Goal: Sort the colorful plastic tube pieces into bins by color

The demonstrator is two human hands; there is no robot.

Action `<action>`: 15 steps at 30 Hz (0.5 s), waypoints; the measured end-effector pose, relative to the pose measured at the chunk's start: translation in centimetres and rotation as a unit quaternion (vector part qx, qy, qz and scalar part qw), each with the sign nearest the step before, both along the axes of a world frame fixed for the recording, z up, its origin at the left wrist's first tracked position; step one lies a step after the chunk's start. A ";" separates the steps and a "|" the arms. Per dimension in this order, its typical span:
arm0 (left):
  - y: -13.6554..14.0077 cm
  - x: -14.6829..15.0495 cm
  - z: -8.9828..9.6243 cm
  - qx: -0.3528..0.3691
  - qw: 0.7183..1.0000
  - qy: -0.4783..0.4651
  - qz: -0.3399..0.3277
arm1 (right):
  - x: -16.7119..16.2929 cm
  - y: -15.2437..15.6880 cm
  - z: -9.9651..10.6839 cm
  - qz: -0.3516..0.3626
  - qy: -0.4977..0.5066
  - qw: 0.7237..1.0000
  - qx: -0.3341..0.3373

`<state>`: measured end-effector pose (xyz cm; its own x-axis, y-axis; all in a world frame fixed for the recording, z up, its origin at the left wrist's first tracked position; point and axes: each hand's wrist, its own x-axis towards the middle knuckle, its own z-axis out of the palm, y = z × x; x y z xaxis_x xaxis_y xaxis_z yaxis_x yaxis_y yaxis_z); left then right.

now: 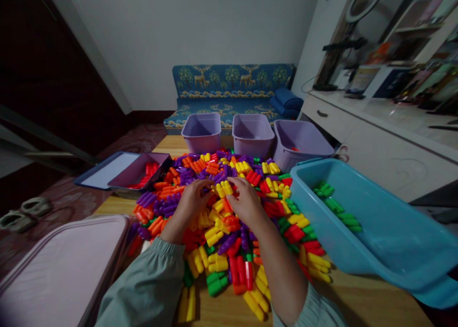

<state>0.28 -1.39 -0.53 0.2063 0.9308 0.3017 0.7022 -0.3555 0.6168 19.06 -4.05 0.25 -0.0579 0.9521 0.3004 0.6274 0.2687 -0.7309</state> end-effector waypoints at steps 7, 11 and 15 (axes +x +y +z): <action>0.0 -1.9 1.9 0.064 0.991 0.030 0.113 | 2.5 0.2 0.6 -0.136 -0.162 0.974 0.082; 0.0 -3.0 2.3 0.038 0.987 0.101 0.120 | 3.2 0.0 0.4 -0.154 -0.257 0.954 -0.019; 0.0 -3.2 2.3 0.021 0.992 0.110 0.065 | 2.8 -0.2 0.4 -0.134 -0.276 0.950 -0.056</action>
<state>-2.89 -1.39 1.78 0.1503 0.9416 0.3014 0.8601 -0.2748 0.4297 21.91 -4.22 0.64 0.0716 0.9791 0.1906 0.9585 -0.0147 -0.2847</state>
